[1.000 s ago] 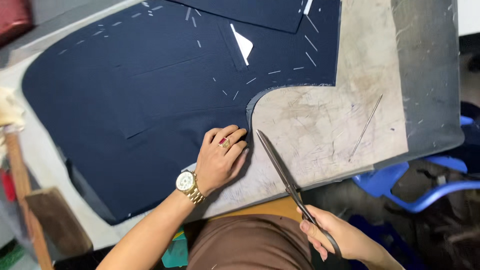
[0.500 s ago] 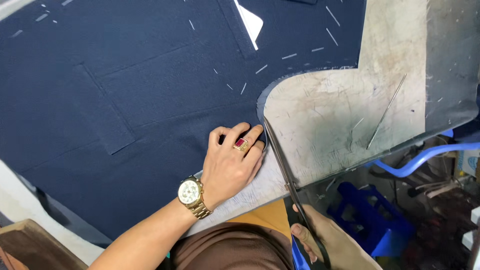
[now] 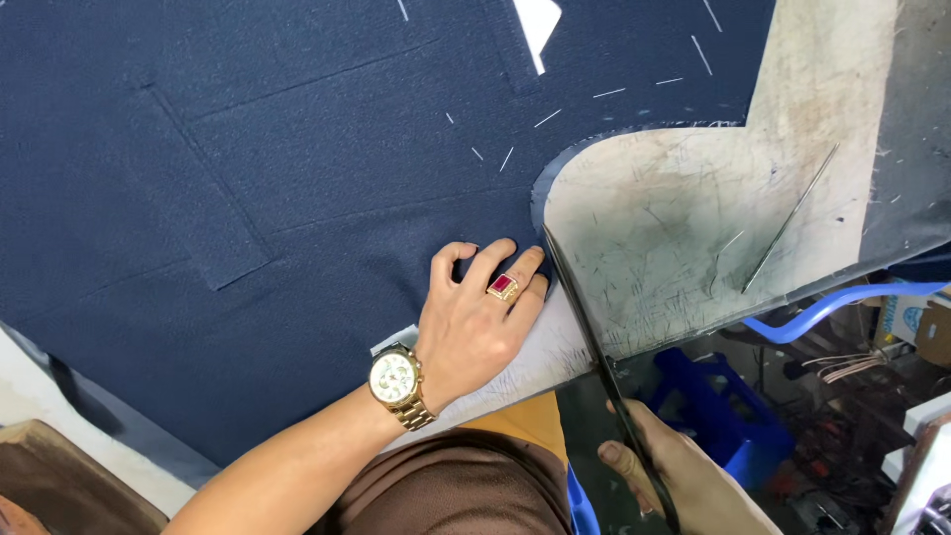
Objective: The person cuts along the edges of a dark blue fabric piece using shears on a work table. They then unfold the fabric, align it with another piece, and smooth it by hand.
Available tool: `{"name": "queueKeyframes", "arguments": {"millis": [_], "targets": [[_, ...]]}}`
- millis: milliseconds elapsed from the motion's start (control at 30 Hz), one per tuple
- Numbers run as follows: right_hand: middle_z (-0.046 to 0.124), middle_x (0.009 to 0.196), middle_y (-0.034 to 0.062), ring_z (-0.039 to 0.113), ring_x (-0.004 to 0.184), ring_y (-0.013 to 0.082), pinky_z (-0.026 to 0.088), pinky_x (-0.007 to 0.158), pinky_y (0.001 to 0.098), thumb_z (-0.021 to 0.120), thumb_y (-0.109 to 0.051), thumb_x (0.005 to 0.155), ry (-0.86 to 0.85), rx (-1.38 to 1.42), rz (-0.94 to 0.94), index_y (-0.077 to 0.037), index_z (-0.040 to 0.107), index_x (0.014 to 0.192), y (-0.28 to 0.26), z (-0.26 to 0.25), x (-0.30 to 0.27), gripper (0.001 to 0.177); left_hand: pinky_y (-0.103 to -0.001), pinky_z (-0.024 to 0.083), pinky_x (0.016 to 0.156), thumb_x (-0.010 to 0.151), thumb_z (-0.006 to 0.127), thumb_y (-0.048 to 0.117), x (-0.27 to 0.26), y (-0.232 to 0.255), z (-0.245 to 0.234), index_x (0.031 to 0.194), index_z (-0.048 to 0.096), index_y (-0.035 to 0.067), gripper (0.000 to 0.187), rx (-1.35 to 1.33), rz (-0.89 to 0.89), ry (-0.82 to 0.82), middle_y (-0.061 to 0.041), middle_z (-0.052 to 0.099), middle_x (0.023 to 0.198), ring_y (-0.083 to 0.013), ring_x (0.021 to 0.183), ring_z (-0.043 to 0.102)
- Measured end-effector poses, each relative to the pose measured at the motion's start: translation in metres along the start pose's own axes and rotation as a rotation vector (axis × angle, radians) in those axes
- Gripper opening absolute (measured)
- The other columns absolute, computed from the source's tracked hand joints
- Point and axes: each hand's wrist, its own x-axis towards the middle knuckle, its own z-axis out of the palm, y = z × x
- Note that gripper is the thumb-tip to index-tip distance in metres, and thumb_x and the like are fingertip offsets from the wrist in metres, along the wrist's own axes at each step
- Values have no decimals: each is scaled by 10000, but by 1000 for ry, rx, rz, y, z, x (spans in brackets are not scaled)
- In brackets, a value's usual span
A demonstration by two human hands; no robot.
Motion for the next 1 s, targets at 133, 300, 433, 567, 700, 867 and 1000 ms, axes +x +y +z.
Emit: {"name": "queueKeyframes", "arguments": {"millis": [133, 300, 433, 567, 700, 867, 1000], "targets": [[537, 619, 19, 553, 588, 122, 483, 615, 270, 626, -393, 979, 9, 41, -68, -320, 620, 1365, 5, -1, 0, 392, -541, 417, 876, 981, 568, -26, 0, 3, 3, 1002, 690, 45, 143, 4, -16, 33, -132, 684, 1235, -337, 1093, 614], [542, 631, 30, 564, 579, 131, 513, 594, 275, 633, -393, 978, 13, 10, -32, -336, 596, 1384, 9, 0, 4, 412, -543, 417, 875, 963, 574, -39, 0, 7, 5, 985, 692, 53, 151, 7, -43, 45, -127, 688, 1225, -328, 1090, 615], [613, 660, 7, 601, 618, 131, 519, 661, 272, 627, -408, 979, 31, -40, -80, -320, 612, 1305, 9, 3, 8, 339, -542, 412, 888, 973, 565, -11, 0, 8, 5, 990, 688, 71, 148, 11, -61, 33, -104, 694, 1237, -316, 1105, 614], [746, 797, -31, 668, 728, 110, 552, 761, 254, 613, -392, 974, 24, 20, -45, -318, 612, 1331, -2, 4, 4, 364, -530, 404, 894, 984, 559, -11, 0, 9, 4, 1002, 685, 76, 154, 14, -68, 28, -92, 689, 1235, -303, 1105, 612], [589, 641, 35, 594, 607, 152, 512, 661, 282, 615, -398, 988, 15, -30, -28, -369, 539, 1399, 1, 8, 8, 418, -522, 401, 895, 990, 554, -1, 0, 8, 4, 1003, 675, 81, 146, 21, -66, 18, -84, 686, 1242, -294, 1110, 613], [589, 643, 5, 587, 556, 131, 514, 571, 296, 601, -381, 1008, 3, -12, -145, -267, 547, 1271, 19, 14, 21, 292, -529, 410, 894, 1006, 545, 24, 0, 8, 3, 1017, 675, 82, 143, 19, -64, 4, -82, 682, 1243, -298, 1117, 611], [518, 608, 22, 515, 553, 132, 481, 563, 293, 580, -403, 1010, -33, 115, -78, -256, 559, 1323, 9, 12, 10, 346, -525, 409, 889, 1005, 544, 11, 1, 7, 2, 1018, 673, 80, 147, 12, -64, 6, -80, 677, 1246, -294, 1110, 613]]}}
